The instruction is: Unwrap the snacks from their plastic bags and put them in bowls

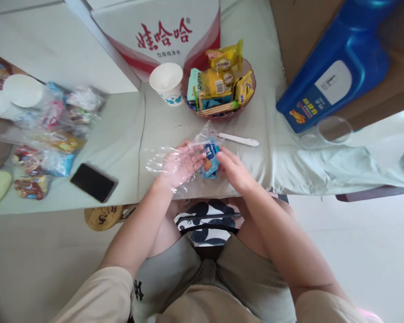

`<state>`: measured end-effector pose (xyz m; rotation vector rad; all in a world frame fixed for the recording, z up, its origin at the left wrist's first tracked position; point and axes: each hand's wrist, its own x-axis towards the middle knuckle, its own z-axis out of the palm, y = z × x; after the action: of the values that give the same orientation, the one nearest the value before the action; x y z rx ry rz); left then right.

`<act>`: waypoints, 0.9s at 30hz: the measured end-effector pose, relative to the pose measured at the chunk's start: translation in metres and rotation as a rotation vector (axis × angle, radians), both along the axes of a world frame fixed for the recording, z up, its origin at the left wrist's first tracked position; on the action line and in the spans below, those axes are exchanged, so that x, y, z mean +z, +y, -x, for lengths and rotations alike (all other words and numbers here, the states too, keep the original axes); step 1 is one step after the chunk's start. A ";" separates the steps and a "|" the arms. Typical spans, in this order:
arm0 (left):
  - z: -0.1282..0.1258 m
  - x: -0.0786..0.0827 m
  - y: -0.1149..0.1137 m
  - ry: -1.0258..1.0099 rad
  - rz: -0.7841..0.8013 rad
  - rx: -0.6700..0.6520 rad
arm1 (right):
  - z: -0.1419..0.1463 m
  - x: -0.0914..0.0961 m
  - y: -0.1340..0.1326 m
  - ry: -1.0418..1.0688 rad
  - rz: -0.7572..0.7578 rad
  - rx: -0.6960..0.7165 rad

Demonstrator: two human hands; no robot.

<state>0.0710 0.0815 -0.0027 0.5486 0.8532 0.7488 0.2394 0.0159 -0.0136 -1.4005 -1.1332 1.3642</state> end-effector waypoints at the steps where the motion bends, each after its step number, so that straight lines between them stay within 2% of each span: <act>1: -0.002 -0.001 0.000 0.045 -0.037 0.014 | 0.001 -0.001 0.001 -0.028 -0.003 -0.012; 5: -0.001 -0.003 0.003 0.182 -0.211 0.149 | 0.003 -0.007 0.002 -0.248 -0.050 -0.032; 7: 0.005 -0.004 0.007 0.189 -0.245 0.268 | 0.003 -0.010 0.002 -0.252 -0.055 -0.032; 11: 0.023 -0.002 0.020 0.192 -0.199 0.560 | 0.003 -0.009 0.000 -0.052 -0.019 -0.066; 13: 0.030 0.000 0.026 0.165 -0.093 0.692 | 0.005 -0.007 0.001 0.125 -0.008 -0.118; 15: 0.035 0.003 0.029 0.124 0.031 0.767 | 0.005 -0.004 0.003 0.328 -0.037 -0.223; 17: 0.036 0.006 0.029 0.090 0.119 0.800 | 0.002 -0.001 0.006 0.497 -0.111 -0.364; 20: 0.034 0.008 0.027 0.052 0.102 0.823 | -0.006 0.002 0.008 0.566 -0.252 -0.538; 24: 0.033 0.008 0.025 0.035 0.040 0.789 | -0.021 0.007 0.013 0.355 -0.411 -0.722; 27: 0.035 0.007 0.027 0.007 0.076 0.731 | -0.036 0.024 0.027 0.041 -0.479 -0.771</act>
<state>0.0365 0.1084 0.0043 0.1555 1.0955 1.3701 0.2752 0.0430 0.0100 -1.2423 -0.6985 0.5246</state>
